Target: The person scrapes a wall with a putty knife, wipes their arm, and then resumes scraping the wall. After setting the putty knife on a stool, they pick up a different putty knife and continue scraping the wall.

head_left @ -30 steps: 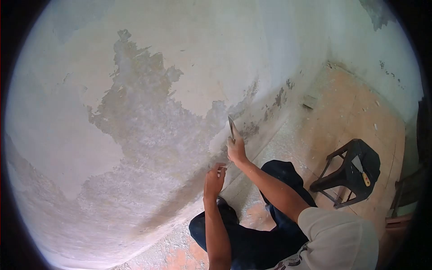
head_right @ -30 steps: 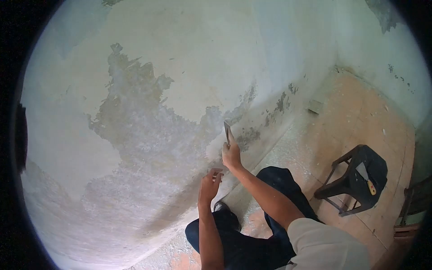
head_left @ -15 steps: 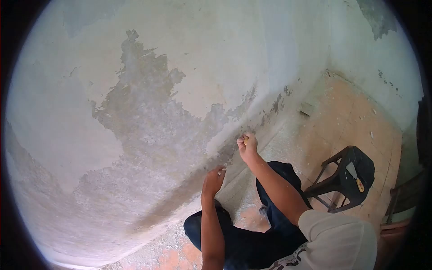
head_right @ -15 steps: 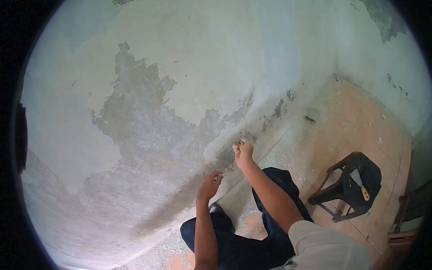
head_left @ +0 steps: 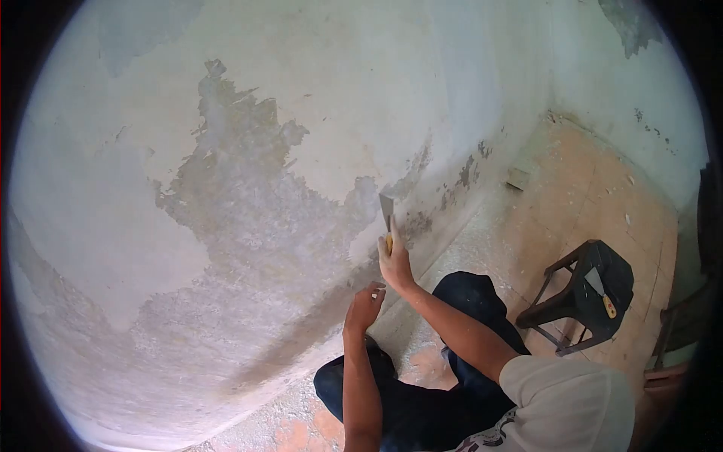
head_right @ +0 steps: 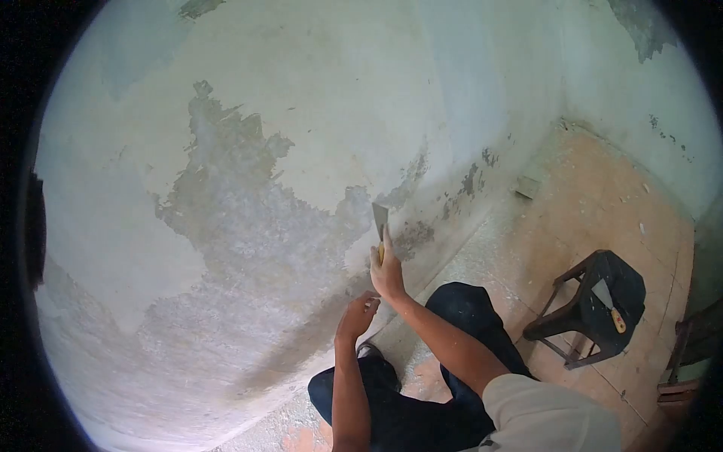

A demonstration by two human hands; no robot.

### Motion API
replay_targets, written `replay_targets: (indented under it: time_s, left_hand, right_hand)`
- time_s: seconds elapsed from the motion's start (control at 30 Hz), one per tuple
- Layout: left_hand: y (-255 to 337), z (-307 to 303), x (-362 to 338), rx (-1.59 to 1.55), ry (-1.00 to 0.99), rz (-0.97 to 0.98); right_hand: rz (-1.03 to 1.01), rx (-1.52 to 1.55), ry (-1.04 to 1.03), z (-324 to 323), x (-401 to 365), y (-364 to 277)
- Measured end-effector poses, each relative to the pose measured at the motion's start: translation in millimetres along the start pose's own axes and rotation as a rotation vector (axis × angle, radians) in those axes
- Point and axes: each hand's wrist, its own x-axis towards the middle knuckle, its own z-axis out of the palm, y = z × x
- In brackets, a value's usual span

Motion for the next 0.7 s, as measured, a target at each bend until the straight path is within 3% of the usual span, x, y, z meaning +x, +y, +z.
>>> replay_targets:
  time_s: [0.03,0.13,0.37,0.53,0.57,0.63,0.7]
  left_hand:
    - [2.4,-1.0,-0.1,0.017,-0.003,-0.006]
    - [2.4,2.0,1.8,0.011,-0.009,-0.002]
    - [0.5,-3.4,-3.8,-0.059,-0.006,-0.015]
    - [5.2,-10.3,-6.1,-0.011,0.01,-0.03]
    - [5.9,-10.9,-6.9,-0.008,0.008,-0.04]
    - [-1.6,-5.7,-4.2,-0.022,0.016,-0.016]
    - [-6.8,-8.7,-5.1,-0.023,0.021,0.007]
  right_hand:
    - [0.169,0.063,-0.133,-2.1,-5.8,-4.4]
    - [0.297,0.116,-0.194,-1.3,-14.8,-9.3]
    - [0.286,0.234,-0.104,18.1,-12.8,18.0]
    - [0.389,0.16,-0.193,-9.6,-7.4,-32.9]
    - [0.385,0.159,-0.193,-3.9,2.7,-18.1]
    - [0.326,0.239,-0.005,10.4,26.9,35.3]
    - [0.279,0.224,-0.025,-8.9,25.5,16.3]
